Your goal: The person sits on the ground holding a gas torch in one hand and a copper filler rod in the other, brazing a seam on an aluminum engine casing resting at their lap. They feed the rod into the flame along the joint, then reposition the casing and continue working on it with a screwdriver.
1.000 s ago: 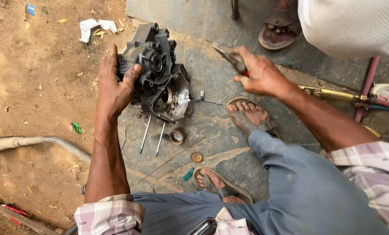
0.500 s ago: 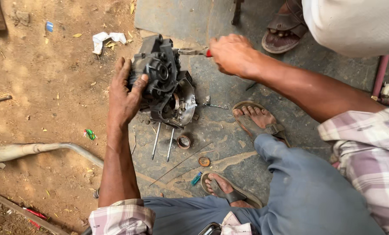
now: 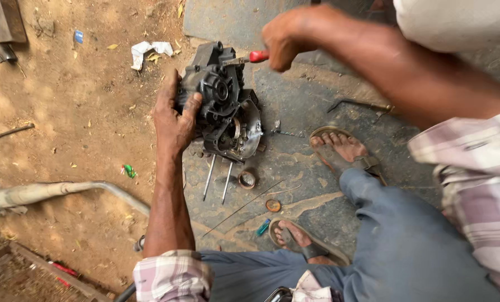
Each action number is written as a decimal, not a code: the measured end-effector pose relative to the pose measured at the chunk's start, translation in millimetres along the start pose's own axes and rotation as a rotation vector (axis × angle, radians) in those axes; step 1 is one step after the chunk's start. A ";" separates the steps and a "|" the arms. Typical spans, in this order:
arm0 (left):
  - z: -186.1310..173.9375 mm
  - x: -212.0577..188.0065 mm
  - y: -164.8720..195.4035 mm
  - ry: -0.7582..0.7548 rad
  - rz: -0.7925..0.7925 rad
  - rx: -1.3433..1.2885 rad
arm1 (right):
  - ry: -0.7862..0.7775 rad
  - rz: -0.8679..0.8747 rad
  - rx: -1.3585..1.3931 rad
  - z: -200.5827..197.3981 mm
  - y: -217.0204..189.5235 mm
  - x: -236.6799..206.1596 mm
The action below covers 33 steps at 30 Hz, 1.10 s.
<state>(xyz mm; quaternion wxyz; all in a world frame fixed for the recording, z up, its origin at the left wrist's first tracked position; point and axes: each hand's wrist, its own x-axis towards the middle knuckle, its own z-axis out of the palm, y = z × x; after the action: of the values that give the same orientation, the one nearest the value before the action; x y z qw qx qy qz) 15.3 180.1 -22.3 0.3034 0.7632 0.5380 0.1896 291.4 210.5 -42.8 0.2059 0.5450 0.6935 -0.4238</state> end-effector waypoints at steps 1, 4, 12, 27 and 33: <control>-1.2 1.3 -1.8 -0.011 -0.047 -0.061 | -0.064 -0.020 0.019 0.8 5.3 0.2; -2.1 6.9 -10.7 -0.049 -0.087 -0.045 | -0.016 0.023 0.274 12.3 16.2 4.3; -52.5 -64.2 -18.0 -0.124 -0.098 -0.071 | 0.193 -0.110 0.248 39.1 19.5 2.4; 12.0 -200.4 -63.0 -0.334 -0.979 -1.100 | 0.367 -0.173 0.239 54.0 13.1 -1.0; 19.8 -201.8 -63.0 -0.083 -1.150 -1.202 | 0.397 -0.209 0.203 58.3 12.6 -2.8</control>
<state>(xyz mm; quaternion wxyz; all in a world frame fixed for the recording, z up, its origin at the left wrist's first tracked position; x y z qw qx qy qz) -87.5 0.9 -71.6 0.7283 0.0838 0.6394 0.2318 293.8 162.1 -77.7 -0.0350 0.5609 0.7267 -0.3951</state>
